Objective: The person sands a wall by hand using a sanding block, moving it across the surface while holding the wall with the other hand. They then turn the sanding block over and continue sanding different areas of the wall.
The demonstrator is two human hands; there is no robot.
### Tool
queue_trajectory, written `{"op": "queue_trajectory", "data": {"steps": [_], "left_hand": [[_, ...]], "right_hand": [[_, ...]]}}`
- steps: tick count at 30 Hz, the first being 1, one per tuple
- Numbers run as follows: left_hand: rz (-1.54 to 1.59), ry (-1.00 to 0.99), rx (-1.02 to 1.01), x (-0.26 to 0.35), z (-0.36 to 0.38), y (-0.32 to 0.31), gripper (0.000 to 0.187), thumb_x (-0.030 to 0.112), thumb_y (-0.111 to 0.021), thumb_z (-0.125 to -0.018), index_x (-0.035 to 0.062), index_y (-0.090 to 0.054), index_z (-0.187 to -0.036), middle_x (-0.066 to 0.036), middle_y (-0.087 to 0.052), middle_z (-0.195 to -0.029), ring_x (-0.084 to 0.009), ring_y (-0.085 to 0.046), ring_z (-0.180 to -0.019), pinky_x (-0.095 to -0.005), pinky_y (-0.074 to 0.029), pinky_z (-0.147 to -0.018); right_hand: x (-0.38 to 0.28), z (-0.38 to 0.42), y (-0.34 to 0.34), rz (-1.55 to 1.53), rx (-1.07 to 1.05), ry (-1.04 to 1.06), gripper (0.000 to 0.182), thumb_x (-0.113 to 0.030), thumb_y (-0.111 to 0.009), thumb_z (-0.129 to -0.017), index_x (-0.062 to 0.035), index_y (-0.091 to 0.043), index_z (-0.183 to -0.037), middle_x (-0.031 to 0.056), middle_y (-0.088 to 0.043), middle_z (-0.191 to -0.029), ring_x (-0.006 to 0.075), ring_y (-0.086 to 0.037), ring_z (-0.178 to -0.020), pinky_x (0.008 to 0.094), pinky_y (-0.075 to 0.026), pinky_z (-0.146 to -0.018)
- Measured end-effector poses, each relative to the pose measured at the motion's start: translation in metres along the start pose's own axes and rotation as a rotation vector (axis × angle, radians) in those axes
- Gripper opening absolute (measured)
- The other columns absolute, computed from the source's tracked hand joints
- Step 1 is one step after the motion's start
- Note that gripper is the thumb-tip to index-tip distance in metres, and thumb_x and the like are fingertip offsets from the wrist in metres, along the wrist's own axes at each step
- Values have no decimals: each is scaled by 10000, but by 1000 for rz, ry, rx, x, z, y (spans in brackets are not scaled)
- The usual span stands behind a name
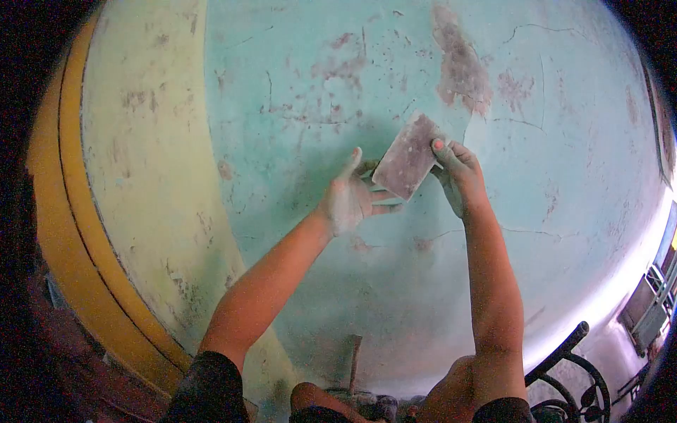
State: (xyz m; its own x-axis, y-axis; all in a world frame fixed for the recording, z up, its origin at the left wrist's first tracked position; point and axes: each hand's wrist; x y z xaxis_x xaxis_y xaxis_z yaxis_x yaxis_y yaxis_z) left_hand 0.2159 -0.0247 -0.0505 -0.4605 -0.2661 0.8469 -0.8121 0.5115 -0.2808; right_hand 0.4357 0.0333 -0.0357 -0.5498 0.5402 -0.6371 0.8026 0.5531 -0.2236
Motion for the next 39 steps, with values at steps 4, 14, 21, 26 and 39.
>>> {"op": "queue_trajectory", "data": {"steps": [4, 14, 21, 26, 39], "left_hand": [[-32, 6, -246, -7, -1, -7, 803, 624, -543, -943, 25, -390, -1455, -184, -520, -1410, -388, -564, -1250, -553, -459, -1057], [-216, -165, -72, -8, 5, -11, 497, 372, -800, -842, 116, -499, -1145, -134, -601, -1210, -269, -617, -1150, -448, -519, -1008], [-612, -622, 74, -20, 5, -24, 564, 252, -863, -790, 89, -445, -1132, -163, -528, -1306, -240, -552, -1222, -437, -478, -1035], [-799, -700, 127, -27, 8, -30, 612, 210, -854, -799, 74, -442, -1231, -141, -510, -1352, -256, -529, -1257, -433, -468, -1046], [-661, -627, 144, -38, 5, -16, 559, 249, -832, -815, 71, -431, -1160, -149, -535, -1291, -239, -548, -1201, -418, -495, -994]], "right_hand": [[-2, 3, -3, -1, -80, 18, 333, -323, -681, -963, -41, -683, -1140, 49, -674, -1198, 180, -593, -1128, 413, -437, -998], [-9, 4, -6, 97, -53, 33, 638, -469, -580, -992, -67, -444, -1469, 137, -574, -1363, 255, -566, -1190, 461, -424, -1044], [-10, 14, -22, 156, -243, 136, 1092, -667, -704, -800, -114, -194, -1592, 236, -477, -1445, 357, -505, -1309, 503, -398, -1093], [-16, 15, -29, 132, -235, 137, 1192, -645, -798, -709, -125, -192, -1594, 261, -499, -1412, 364, -544, -1278, 501, -417, -1088], [-7, 13, -28, 216, -334, 172, 1191, -309, -863, -757, -136, -51, -1611, 258, -537, -1353, 348, -591, -1209, 477, -467, -1038]]}}
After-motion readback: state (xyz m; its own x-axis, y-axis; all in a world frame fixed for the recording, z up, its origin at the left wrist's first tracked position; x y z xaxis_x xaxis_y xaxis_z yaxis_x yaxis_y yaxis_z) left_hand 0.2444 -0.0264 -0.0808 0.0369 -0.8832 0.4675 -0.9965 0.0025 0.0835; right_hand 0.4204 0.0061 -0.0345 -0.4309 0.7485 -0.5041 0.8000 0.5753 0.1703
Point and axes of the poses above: each hand's wrist, its own z-axis away from the middle knuckle, its own y-axis out of the back of the hand, x = y × z
